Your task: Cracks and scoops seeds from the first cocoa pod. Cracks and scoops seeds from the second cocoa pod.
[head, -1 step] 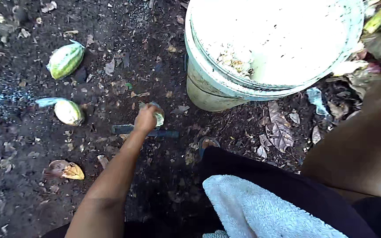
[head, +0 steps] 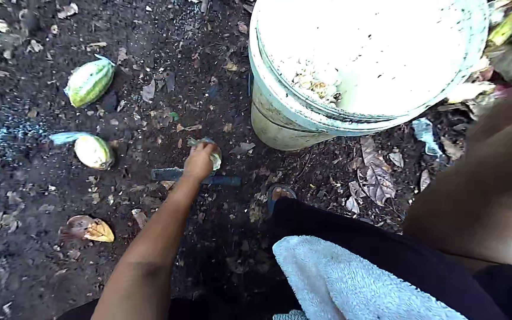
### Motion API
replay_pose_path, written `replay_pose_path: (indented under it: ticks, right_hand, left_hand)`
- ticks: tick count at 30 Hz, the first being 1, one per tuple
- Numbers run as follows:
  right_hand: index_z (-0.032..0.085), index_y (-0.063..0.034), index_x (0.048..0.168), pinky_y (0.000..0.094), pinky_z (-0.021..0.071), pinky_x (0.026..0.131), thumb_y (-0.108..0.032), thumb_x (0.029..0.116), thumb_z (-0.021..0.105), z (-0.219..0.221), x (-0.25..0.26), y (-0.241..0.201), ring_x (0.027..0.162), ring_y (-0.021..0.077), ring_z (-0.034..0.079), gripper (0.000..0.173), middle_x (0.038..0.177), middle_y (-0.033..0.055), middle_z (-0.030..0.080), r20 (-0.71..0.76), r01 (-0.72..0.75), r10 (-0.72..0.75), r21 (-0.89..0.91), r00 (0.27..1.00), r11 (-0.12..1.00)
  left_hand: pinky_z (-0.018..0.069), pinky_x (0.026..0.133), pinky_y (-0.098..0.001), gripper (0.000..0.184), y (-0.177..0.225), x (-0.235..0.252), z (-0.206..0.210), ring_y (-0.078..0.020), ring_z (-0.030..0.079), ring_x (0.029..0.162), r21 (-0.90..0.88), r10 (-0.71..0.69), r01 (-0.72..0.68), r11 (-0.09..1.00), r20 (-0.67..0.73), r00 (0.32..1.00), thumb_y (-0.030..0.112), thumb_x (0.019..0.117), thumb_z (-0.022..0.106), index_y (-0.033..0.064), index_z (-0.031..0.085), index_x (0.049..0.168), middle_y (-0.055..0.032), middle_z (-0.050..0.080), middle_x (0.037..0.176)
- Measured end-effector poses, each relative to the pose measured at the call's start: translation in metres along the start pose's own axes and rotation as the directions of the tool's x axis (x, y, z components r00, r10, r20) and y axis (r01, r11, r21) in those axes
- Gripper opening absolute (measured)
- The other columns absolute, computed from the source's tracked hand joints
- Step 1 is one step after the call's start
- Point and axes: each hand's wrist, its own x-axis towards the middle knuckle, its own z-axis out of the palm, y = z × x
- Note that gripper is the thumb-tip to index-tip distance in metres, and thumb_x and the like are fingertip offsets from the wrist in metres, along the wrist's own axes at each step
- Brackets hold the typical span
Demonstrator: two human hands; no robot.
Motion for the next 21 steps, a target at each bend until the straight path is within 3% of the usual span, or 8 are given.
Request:
replay_pose_path:
  ticks: [1,5,7,10,13,15,17,21]
  right_hand:
    - [0.062,0.0059,0.101,0.0227,0.054,0.088,0.005,0.0925,0.059,0.043,0.03,-0.065,0.095,0.0062,0.066,0.009,0.099,0.0044,0.069,-0.062,-0.346,0.346,0.017,0.936,0.938]
    - [0.063,0.0045,0.123,0.0253,0.0615,0.083,-0.01,0.0976,0.06,0.1,0.021,-0.074,0.097,0.0079,0.067,0.029,0.114,0.0071,0.066,0.489,-0.283,0.119,0.276,0.864,0.919]
    - [0.066,-0.0043,0.128,0.0281,0.0627,0.086,-0.015,0.0988,0.064,0.127,-0.001,-0.066,0.102,0.0108,0.069,0.031,0.12,0.0067,0.067,0.698,-0.526,0.239,0.227,0.675,0.82]
    - [0.059,-0.0108,0.142,0.043,0.0533,0.101,-0.031,0.1049,0.057,0.168,-0.038,-0.041,0.121,0.022,0.062,0.042,0.137,0.0135,0.06,0.753,-0.762,0.479,0.046,0.452,0.646]
    - [0.038,-0.0155,0.157,0.0562,0.0467,0.104,-0.045,0.1072,0.047,0.198,-0.061,-0.02,0.134,0.0331,0.052,0.059,0.155,0.0161,0.045,0.717,-0.962,0.654,0.087,0.24,0.258]
    - [0.032,-0.0242,0.159,0.059,0.0515,0.098,-0.059,0.1067,0.035,0.209,-0.064,-0.011,0.129,0.0346,0.056,0.063,0.151,0.013,0.048,0.827,-0.978,0.557,0.169,0.075,-0.12]
    - [0.039,-0.0213,0.153,0.056,0.0551,0.095,-0.068,0.1033,0.027,0.217,-0.062,-0.01,0.121,0.0376,0.061,0.069,0.14,0.0189,0.056,0.922,-0.908,0.387,0.186,0.028,-0.376]
    - [0.046,-0.0183,0.146,0.0462,0.0592,0.09,-0.064,0.1048,0.033,0.23,-0.049,-0.013,0.109,0.0316,0.068,0.063,0.127,0.0168,0.063,0.912,-0.883,0.408,0.226,0.045,-0.41]
  left_hand:
    - [0.0472,0.101,-0.0683,0.047,0.001,0.004,0.005,-0.0464,0.046,0.138,0.048,-0.008,0.007,0.999,0.023,1.0,0.0,0.0937,0.06,0.0156,0.062,0.138,-0.0174,0.053,0.149]
    - [0.0496,0.096,-0.0683,0.035,-0.001,0.017,0.003,-0.045,0.056,0.129,0.086,-0.064,0.069,0.994,-0.062,0.996,0.009,0.1013,0.056,0.0159,0.065,0.134,-0.0174,0.06,0.14]
    - [0.0497,0.096,-0.0683,0.032,0.005,0.012,-0.01,-0.0445,0.06,0.124,0.064,-0.097,0.104,0.993,-0.101,0.99,0.017,0.1033,0.056,0.0163,0.066,0.134,-0.0186,0.062,0.138]
    - [0.0485,0.095,-0.0701,0.034,0.026,-0.012,-0.046,-0.0467,0.062,0.12,-0.007,-0.009,0.008,1.0,-0.192,0.981,0.022,0.1047,0.056,0.0111,0.065,0.135,-0.0227,0.063,0.133]
    - [0.0517,0.094,-0.0636,0.031,0.051,-0.045,-0.082,-0.0384,0.067,0.113,-0.107,0.143,-0.2,0.974,-0.393,0.908,0.018,0.1019,0.059,0.0074,0.068,0.129,-0.0195,0.068,0.125]
    - [0.0544,0.096,-0.051,0.035,0.067,-0.063,-0.101,-0.0279,0.067,0.114,-0.226,0.168,-0.288,0.931,-0.437,0.884,0.017,0.1011,0.063,0.0069,0.064,0.134,-0.0155,0.067,0.128]
    - [0.0552,0.098,-0.0454,0.049,0.081,-0.082,-0.12,-0.0227,0.065,0.119,-0.352,0.14,-0.275,0.895,-0.364,0.921,0.021,0.1003,0.066,0.0106,0.052,0.146,-0.0127,0.061,0.139]
    - [0.0509,0.098,-0.0535,0.039,0.092,-0.125,-0.133,-0.031,0.057,0.125,-0.144,0.21,-0.317,0.938,-0.492,0.845,0.019,0.093,0.06,0.0065,0.065,0.129,-0.0142,0.059,0.136]
